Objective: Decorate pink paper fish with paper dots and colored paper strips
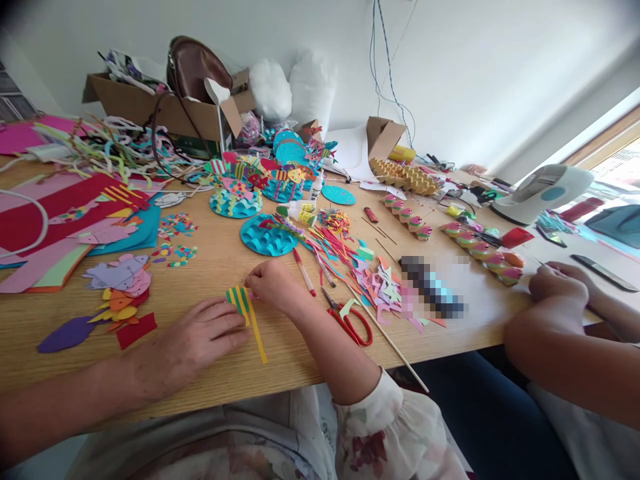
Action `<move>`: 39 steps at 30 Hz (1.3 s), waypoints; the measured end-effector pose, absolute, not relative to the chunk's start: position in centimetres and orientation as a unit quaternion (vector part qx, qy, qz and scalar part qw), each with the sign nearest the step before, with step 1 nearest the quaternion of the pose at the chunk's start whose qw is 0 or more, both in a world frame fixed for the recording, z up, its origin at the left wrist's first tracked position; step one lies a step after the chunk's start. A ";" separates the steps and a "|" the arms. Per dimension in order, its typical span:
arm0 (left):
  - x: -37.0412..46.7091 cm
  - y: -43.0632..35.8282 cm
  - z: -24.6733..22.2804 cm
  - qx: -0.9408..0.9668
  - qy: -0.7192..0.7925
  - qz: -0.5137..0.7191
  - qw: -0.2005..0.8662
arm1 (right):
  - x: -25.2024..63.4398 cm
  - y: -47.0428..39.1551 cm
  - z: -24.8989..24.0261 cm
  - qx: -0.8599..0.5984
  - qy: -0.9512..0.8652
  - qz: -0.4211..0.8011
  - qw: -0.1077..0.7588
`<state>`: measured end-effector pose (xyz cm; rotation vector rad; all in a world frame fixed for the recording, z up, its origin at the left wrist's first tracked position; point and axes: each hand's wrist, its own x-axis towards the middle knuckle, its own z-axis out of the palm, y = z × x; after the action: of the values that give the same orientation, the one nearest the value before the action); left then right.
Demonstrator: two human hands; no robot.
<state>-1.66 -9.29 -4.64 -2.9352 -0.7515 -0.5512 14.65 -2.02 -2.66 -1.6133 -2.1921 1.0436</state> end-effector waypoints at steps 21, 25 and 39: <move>-2.7 -3.8 -4.7 -0.917 -0.331 -0.177 -0.135 | 16.1 -5.0 -2.5 -0.554 -0.740 0.369 0.099; -2.9 -3.7 -4.3 -0.902 -0.347 -0.205 -0.155 | 15.9 -4.8 -1.5 -0.572 -0.727 0.369 0.093; -3.7 -3.9 -3.5 -0.951 -0.245 -0.190 -0.006 | 17.8 -10.0 -1.3 -0.552 -0.805 0.193 0.103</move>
<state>-3.69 -3.87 -3.54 -2.9983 -0.7744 -0.5993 17.78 -10.02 -1.28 -1.6289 -2.3741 0.5704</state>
